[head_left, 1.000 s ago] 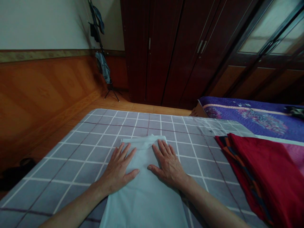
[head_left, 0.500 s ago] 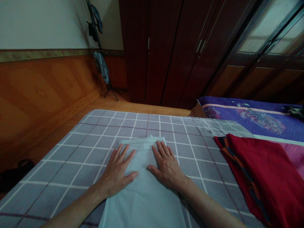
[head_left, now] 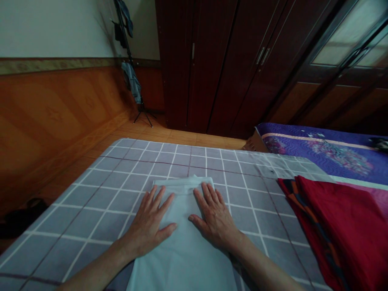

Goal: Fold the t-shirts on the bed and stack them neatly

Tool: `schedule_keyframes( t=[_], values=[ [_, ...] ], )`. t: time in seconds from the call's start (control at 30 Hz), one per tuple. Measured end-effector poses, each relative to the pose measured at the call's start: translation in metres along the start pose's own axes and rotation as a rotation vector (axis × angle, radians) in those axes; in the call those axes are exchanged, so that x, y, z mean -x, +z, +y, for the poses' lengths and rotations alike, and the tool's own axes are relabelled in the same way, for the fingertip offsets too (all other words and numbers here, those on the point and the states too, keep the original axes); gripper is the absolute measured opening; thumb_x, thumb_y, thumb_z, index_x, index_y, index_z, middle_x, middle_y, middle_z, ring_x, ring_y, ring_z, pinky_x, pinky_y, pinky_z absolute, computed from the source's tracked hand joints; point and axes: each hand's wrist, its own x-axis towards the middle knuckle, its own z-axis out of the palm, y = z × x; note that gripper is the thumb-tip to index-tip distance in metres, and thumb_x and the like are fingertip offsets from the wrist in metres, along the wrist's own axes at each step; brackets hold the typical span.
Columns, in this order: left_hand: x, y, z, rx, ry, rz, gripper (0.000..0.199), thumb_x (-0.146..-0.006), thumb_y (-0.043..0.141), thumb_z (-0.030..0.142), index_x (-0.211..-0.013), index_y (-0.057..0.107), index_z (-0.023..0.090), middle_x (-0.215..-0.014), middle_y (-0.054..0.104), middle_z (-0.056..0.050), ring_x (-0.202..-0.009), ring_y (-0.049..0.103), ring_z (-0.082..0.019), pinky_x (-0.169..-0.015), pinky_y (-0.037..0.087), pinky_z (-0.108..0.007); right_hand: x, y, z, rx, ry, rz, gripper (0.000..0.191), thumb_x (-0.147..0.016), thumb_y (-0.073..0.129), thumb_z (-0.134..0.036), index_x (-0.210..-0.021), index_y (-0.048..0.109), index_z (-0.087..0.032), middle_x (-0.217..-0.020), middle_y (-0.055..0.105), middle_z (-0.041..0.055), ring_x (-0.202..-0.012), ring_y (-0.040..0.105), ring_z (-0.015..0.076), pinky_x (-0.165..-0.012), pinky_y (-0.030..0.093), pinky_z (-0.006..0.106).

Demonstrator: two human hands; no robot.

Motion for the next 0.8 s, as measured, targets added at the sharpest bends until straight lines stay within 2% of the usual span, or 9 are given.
schedule_keyframes(
  t=[0.13,0.37,0.8],
  values=[
    [-0.0009,-0.0014,0.0003,0.009,0.005,-0.016,0.068,-0.087,0.048,0.053,-0.146,0.023,0.032,-0.155,0.012,-0.01,-0.14,0.006,-0.038,-0.108,0.02,-0.061,0.0005,-0.0002,0.0006,-0.002,-0.012,0.007,0.061,-0.09,0.042,-0.056,-0.143,0.035,-0.026,-0.152,0.018,0.0175,-0.14,0.012,0.0354,-0.107,0.024,0.056],
    [-0.0011,-0.0023,0.0007,0.022,0.005,-0.002,0.069,-0.087,0.046,0.055,-0.146,0.025,0.026,-0.155,0.014,-0.011,-0.14,0.009,-0.038,-0.108,0.021,-0.061,0.0007,0.0058,0.0022,0.012,-0.003,0.031,0.073,-0.09,0.041,-0.057,-0.146,0.027,-0.012,-0.152,0.02,0.0182,-0.141,0.01,0.0326,-0.109,0.023,0.055],
    [-0.0014,-0.002,0.0006,0.028,0.0,0.004,0.068,-0.087,0.047,0.053,-0.146,0.026,0.027,-0.155,0.016,-0.009,-0.14,0.012,-0.037,-0.109,0.02,-0.059,-0.0002,0.0037,0.0014,0.008,0.015,-0.003,0.072,-0.09,0.039,-0.057,-0.145,0.028,-0.012,-0.152,0.018,0.0172,-0.141,0.01,0.0322,-0.11,0.022,0.054]
  ],
)
